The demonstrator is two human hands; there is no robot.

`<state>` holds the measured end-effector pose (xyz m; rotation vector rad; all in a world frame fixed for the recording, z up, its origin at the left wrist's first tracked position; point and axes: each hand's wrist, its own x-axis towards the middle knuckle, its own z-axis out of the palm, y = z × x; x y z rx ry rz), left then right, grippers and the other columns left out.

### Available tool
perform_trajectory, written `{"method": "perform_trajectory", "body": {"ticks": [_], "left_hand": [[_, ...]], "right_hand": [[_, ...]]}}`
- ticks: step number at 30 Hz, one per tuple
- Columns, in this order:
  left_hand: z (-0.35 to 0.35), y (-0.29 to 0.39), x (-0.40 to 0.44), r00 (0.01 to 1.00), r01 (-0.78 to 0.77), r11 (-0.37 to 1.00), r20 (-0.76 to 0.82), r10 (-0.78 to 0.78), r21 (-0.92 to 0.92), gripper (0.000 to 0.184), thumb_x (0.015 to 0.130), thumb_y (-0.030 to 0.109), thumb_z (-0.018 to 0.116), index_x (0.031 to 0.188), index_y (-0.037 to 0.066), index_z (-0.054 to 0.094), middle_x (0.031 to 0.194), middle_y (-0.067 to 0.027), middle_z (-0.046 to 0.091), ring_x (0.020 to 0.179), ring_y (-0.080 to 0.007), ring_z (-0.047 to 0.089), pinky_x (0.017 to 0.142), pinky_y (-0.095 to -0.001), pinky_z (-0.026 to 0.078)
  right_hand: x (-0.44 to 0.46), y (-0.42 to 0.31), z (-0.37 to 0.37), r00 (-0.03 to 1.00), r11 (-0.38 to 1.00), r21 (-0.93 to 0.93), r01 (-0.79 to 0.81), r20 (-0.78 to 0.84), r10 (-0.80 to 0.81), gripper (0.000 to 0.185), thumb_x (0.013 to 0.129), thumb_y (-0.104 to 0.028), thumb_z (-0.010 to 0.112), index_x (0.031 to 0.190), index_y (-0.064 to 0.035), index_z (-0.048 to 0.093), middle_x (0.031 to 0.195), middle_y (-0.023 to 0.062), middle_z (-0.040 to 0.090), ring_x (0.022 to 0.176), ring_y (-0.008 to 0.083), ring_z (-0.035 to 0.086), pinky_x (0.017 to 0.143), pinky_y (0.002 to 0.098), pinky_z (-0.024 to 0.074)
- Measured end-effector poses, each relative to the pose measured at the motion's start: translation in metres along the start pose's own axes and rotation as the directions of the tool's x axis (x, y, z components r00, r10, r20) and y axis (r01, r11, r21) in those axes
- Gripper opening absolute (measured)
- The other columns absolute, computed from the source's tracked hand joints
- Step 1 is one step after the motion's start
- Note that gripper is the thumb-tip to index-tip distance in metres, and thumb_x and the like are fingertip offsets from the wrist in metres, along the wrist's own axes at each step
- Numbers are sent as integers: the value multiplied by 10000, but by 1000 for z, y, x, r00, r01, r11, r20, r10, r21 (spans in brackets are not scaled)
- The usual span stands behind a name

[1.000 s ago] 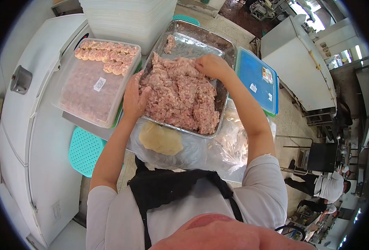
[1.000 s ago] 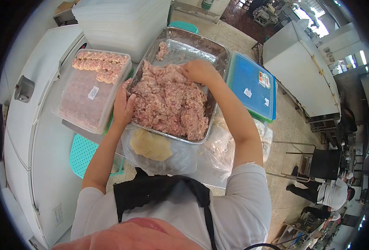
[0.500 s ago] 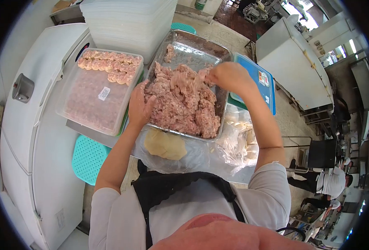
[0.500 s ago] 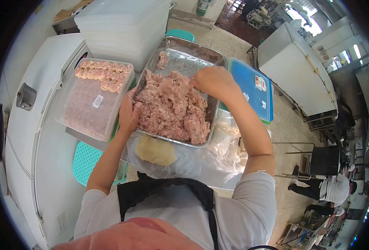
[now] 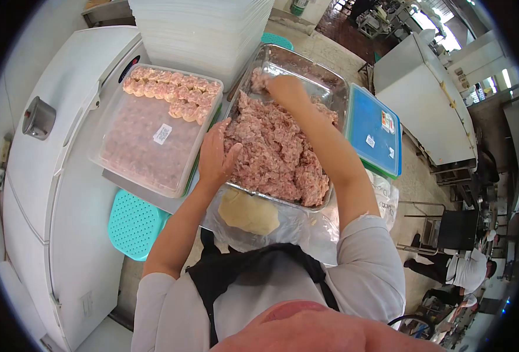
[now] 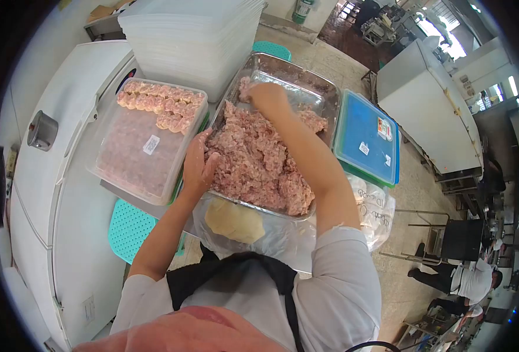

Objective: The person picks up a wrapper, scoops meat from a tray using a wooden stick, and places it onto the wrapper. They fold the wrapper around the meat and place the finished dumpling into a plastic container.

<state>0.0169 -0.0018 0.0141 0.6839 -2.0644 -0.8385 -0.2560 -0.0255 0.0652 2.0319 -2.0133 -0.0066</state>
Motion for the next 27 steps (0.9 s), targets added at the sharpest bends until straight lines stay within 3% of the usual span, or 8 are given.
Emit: {"method": "perform_trajectory", "body": {"ticks": [5, 8, 10, 12, 17, 20, 24, 27], "left_hand": [[3, -5, -1, 997, -62, 998, -46, 61, -14, 603, 907, 392, 528, 1337, -22, 444, 1286, -267, 492, 1203, -422, 453, 1045, -464, 333], [3, -7, -1, 996, -76, 997, -47, 75, -16, 605, 914, 403, 522, 1336, -24, 447, 1284, -267, 493, 1198, -422, 455, 1040, -464, 336], [3, -4, -2, 997, -68, 997, -38, 66, -27, 603, 916, 403, 521, 1335, -25, 447, 1283, -266, 494, 1196, -422, 455, 1038, -464, 337], [3, -4, -2, 998, -51, 998, -40, 50, -33, 601, 919, 402, 520, 1335, -25, 447, 1282, -266, 494, 1194, -421, 456, 1036, -464, 338], [3, -2, -1, 998, -55, 998, -42, 55, -3, 587, 925, 394, 521, 1328, -27, 451, 1282, -264, 495, 1191, -420, 458, 1033, -461, 341], [4, -2, -2, 999, -37, 999, -33, 37, 10, 588, 926, 397, 521, 1324, -30, 452, 1283, -259, 496, 1187, -417, 462, 1033, -459, 342], [4, -2, -1, 998, -53, 998, -44, 54, 15, 585, 924, 390, 524, 1321, -33, 451, 1283, -252, 501, 1185, -414, 465, 1034, -456, 343], [3, -2, -2, 999, -29, 1000, -39, 28, -12, 585, 921, 389, 525, 1318, -35, 450, 1285, -248, 504, 1185, -412, 469, 1035, -455, 343]], "right_hand": [[-68, -64, -41, 978, 979, -106, 173, 136, -158, 122, 785, -115, 580, 731, -43, 662, 679, 140, 664, 657, 271, 680, 589, 398, 541], [-92, -62, -83, 964, 990, -32, 137, 236, -126, 207, 836, -153, 569, 715, -37, 689, 717, 144, 677, 722, 302, 691, 581, 432, 533], [-99, -45, -110, 939, 999, 48, 16, 344, -31, 331, 913, -247, 531, 737, -14, 689, 739, 169, 674, 745, 341, 683, 629, 436, 543], [-91, -8, -133, 890, 995, -17, -103, 444, 100, 407, 948, -316, 491, 782, -3, 693, 777, 185, 677, 779, 369, 674, 701, 454, 541], [-67, 68, -77, 949, 981, -62, -184, 250, 194, 365, 909, -329, 540, 817, -19, 708, 850, 191, 692, 825, 356, 680, 734, 468, 534], [-48, 98, 3, 916, 968, -92, -235, 313, 252, 330, 890, -311, 551, 829, -32, 714, 875, 196, 694, 847, 351, 681, 729, 462, 536], [-36, 38, -7, 950, 960, 62, -272, 174, 258, 263, 870, -254, 565, 846, -43, 720, 871, 183, 700, 836, 350, 683, 704, 450, 541], [-17, -2, -40, 984, 994, 41, -103, 147, 96, 200, 817, -207, 602, 800, -50, 725, 813, 153, 703, 776, 323, 691, 652, 425, 545]]}}
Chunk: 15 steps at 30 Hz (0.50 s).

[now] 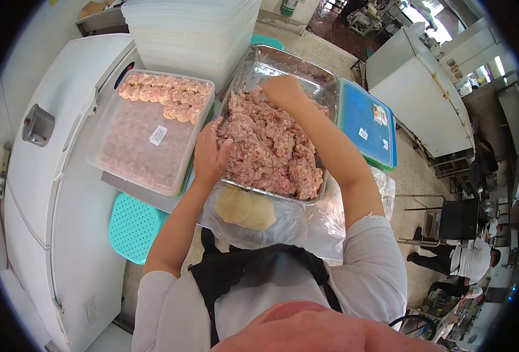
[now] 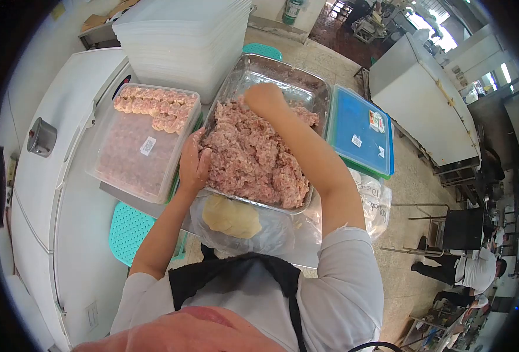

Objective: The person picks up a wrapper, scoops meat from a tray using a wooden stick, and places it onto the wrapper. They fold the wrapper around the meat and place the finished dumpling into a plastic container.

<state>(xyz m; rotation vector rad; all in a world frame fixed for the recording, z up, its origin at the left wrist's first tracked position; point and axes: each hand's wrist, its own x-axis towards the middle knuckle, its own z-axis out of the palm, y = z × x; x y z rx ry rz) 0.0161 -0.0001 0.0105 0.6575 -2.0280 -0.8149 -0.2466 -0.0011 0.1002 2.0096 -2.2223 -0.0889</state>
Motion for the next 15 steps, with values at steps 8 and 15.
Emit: {"method": "perform_trajectory", "body": {"ticks": [8, 15], "left_hand": [[1, 0, 0, 998, -42, 999, -40, 42, 9, 543, 915, 322, 550, 1313, -34, 452, 1279, -247, 509, 1190, -413, 468, 1035, -455, 353], [-2, 3, 0, 1000, 19, 1000, 17, -19, 7, 529, 933, 328, 515, 1315, -32, 451, 1287, -247, 505, 1194, -412, 467, 1038, -456, 348]], "right_hand": [[-9, -61, -29, 933, 913, -203, 355, 24, -358, 114, 720, -122, 622, 707, -68, 721, 704, 126, 685, 679, 300, 686, 564, 414, 533], [-99, -57, -25, 962, 961, -87, 262, 96, -254, 119, 716, -105, 613, 746, -49, 713, 720, 153, 684, 693, 314, 691, 582, 447, 540]]}}
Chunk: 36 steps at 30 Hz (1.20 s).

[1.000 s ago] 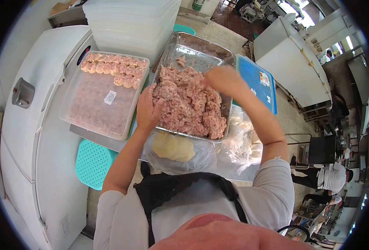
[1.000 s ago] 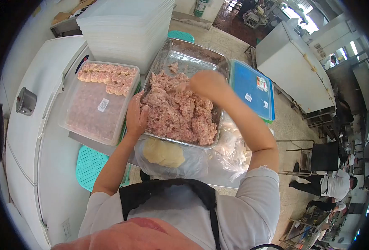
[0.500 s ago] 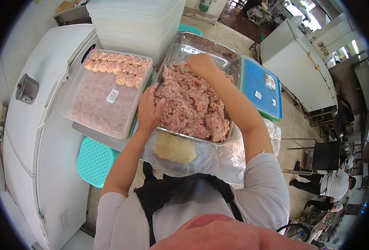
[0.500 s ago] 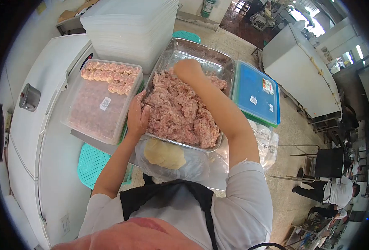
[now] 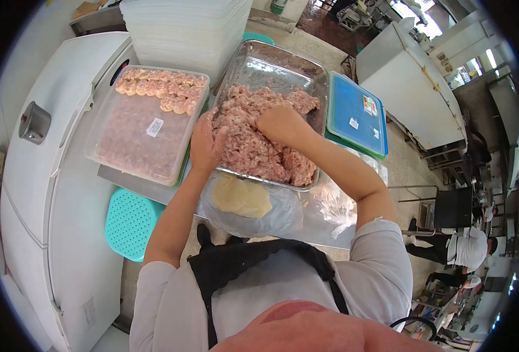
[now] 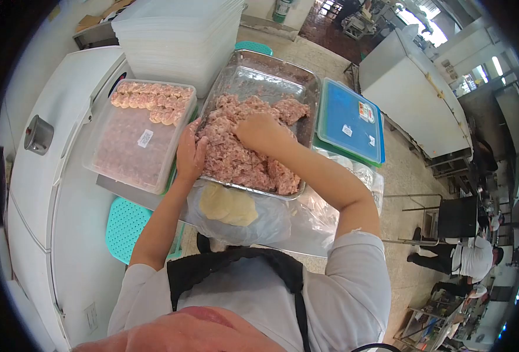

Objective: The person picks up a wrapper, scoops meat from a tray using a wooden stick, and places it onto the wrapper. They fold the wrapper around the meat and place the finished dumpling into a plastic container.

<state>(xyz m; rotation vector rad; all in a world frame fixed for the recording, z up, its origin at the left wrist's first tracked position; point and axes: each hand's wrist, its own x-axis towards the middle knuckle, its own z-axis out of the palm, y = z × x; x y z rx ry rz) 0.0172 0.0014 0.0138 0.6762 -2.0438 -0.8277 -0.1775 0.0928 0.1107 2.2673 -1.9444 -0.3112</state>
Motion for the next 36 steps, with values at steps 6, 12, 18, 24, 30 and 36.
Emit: {"method": "perform_trajectory", "body": {"ticks": [6, 12, 18, 24, 30, 36], "left_hand": [[2, -1, 0, 1000, 7, 1000, -1, -7, 29, 520, 942, 329, 500, 1313, -32, 449, 1286, -243, 505, 1194, -408, 467, 1038, -455, 346], [3, 3, 0, 1000, -18, 998, -25, 19, 67, 490, 953, 306, 490, 1305, -34, 459, 1277, -239, 513, 1192, -400, 472, 1035, -448, 351], [7, -2, 0, 996, -75, 992, -42, 80, 102, 467, 955, 272, 487, 1300, -41, 461, 1269, -237, 520, 1181, -403, 480, 1031, -444, 354], [9, 0, 2, 994, -97, 991, -39, 101, 96, 456, 963, 264, 473, 1303, -38, 461, 1262, -230, 523, 1169, -396, 488, 1019, -441, 362], [6, 6, 0, 999, -28, 998, -38, 30, 65, 458, 957, 264, 481, 1307, -32, 463, 1264, -237, 519, 1172, -400, 485, 1015, -443, 364], [6, 0, 0, 998, -40, 993, -50, 46, 110, 463, 951, 256, 499, 1312, -32, 461, 1278, -243, 512, 1194, -405, 474, 1033, -439, 354]], "right_hand": [[-57, 34, -45, 943, 943, 138, -302, 191, 273, 355, 905, -319, 534, 748, -43, 693, 744, 158, 682, 739, 350, 680, 653, 469, 537], [-64, 115, 2, 924, 925, 26, -379, -34, 380, 525, 939, -472, 465, 751, -36, 688, 776, 159, 688, 777, 342, 680, 691, 465, 538], [-58, 50, 26, 954, 953, -44, -300, -31, 299, 228, 865, -220, 545, 780, -73, 698, 782, 142, 692, 720, 305, 686, 634, 446, 543], [-75, -15, 18, 972, 985, 120, -128, -180, 148, 133, 789, -140, 579, 769, -54, 679, 722, 123, 673, 681, 286, 682, 565, 408, 533], [-97, -6, 17, 983, 966, 243, -88, -137, 124, 279, 861, -292, 582, 763, -51, 684, 727, 151, 671, 693, 315, 680, 569, 434, 530], [-92, 80, -70, 930, 920, 150, -362, 134, 343, 290, 878, -343, 576, 816, -86, 696, 773, 163, 667, 769, 357, 643, 664, 470, 500]]}}
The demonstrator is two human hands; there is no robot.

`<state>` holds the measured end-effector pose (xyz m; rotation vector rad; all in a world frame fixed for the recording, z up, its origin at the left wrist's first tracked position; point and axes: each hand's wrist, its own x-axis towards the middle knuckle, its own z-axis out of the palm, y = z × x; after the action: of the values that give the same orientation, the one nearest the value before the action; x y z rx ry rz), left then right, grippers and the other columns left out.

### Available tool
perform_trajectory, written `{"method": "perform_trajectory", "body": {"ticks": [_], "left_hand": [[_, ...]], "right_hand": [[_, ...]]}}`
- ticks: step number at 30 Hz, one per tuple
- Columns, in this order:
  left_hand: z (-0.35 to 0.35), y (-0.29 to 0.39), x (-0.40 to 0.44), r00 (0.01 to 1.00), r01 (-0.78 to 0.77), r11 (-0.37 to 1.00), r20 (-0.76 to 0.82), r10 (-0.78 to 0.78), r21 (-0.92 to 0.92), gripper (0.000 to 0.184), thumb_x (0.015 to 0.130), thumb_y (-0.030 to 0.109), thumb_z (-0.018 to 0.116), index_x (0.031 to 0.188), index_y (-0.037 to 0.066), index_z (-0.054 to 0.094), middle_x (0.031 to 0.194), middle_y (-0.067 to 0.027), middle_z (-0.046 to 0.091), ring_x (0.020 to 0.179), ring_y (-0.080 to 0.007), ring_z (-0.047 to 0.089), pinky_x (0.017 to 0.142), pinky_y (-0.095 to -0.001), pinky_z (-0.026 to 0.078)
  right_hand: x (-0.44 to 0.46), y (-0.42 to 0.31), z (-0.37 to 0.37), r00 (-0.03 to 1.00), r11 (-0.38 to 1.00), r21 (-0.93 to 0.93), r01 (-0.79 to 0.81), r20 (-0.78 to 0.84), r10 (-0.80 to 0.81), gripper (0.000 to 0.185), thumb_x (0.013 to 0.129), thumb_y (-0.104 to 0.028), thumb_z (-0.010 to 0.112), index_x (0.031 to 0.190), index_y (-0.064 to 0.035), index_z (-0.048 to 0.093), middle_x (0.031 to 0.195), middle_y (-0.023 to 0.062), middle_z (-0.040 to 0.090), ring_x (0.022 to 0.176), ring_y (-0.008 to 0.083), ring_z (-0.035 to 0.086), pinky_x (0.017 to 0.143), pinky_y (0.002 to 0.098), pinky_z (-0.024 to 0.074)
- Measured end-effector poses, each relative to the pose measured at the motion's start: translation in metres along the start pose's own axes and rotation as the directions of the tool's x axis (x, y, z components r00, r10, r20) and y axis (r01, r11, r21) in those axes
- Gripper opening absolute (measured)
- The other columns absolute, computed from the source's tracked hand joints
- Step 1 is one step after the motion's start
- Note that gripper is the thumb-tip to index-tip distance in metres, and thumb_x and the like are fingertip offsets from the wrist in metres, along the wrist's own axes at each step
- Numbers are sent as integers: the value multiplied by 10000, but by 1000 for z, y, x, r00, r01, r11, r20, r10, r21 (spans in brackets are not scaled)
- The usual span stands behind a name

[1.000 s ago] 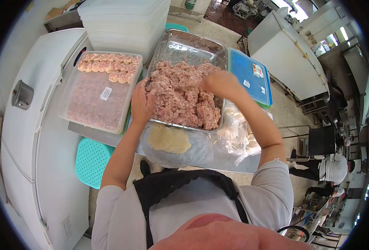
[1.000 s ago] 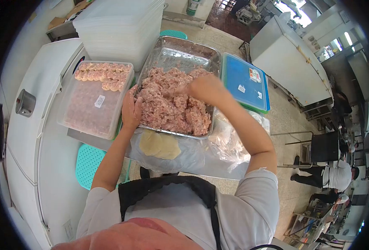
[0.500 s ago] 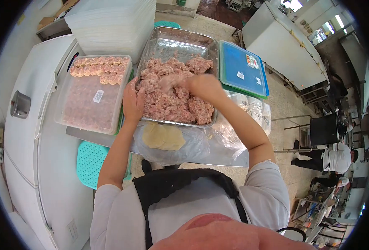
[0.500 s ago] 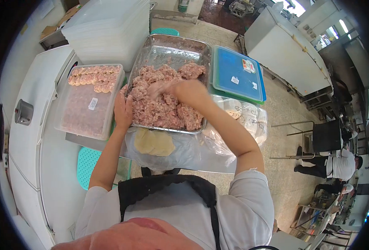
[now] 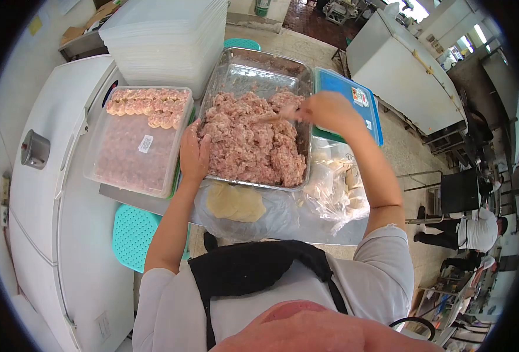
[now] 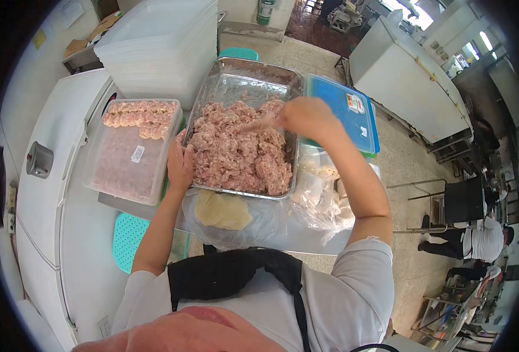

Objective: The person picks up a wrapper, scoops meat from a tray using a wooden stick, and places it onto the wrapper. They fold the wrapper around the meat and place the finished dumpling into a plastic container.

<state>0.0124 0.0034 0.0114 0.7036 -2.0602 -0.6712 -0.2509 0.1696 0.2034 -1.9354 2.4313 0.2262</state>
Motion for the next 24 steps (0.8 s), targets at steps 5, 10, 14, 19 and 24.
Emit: {"method": "perform_trajectory", "body": {"ticks": [5, 10, 14, 19, 24], "left_hand": [[1, 1, 1, 1000, 3, 999, 1, -3, -34, 463, 950, 251, 501, 1305, -42, 461, 1284, -243, 510, 1198, -403, 472, 1041, -442, 349], [0, 1, 2, 999, 39, 998, 16, -38, -47, 467, 953, 268, 494, 1296, -46, 464, 1280, -242, 513, 1190, -403, 477, 1039, -442, 350], [0, 1, 2, 1000, 19, 999, 18, -18, -41, 473, 954, 285, 487, 1294, -44, 466, 1281, -242, 515, 1194, -396, 479, 1043, -437, 349], [1, -2, 0, 999, 41, 998, 27, -39, -56, 469, 954, 274, 481, 1301, -41, 463, 1284, -237, 517, 1195, -391, 481, 1042, -430, 350], [-1, 2, 1, 997, 71, 991, 35, -67, -111, 449, 949, 242, 480, 1302, -35, 466, 1279, -233, 522, 1189, -391, 485, 1033, -423, 357]], "right_hand": [[67, 78, 86, 997, 998, -35, -53, -62, 50, 334, 887, -313, 536, 816, -30, 700, 845, 197, 684, 837, 373, 669, 726, 480, 537], [103, 65, 151, 981, 981, 1, -195, 11, 195, 266, 866, -270, 538, 889, -74, 716, 916, 184, 688, 863, 384, 663, 777, 477, 534], [141, 43, 185, 992, 981, 187, 46, -126, -22, 322, 894, -311, 521, 850, -41, 691, 861, 189, 672, 816, 391, 645, 732, 471, 516], [140, 29, 161, 998, 942, 333, 49, -47, -35, 343, 868, -361, 554, 849, -48, 693, 904, 176, 678, 845, 372, 649, 774, 498, 502], [84, 14, 115, 939, 914, 333, 232, -323, -121, 330, 891, -334, 555, 812, -40, 683, 803, 160, 665, 788, 365, 640, 722, 494, 494]]}}
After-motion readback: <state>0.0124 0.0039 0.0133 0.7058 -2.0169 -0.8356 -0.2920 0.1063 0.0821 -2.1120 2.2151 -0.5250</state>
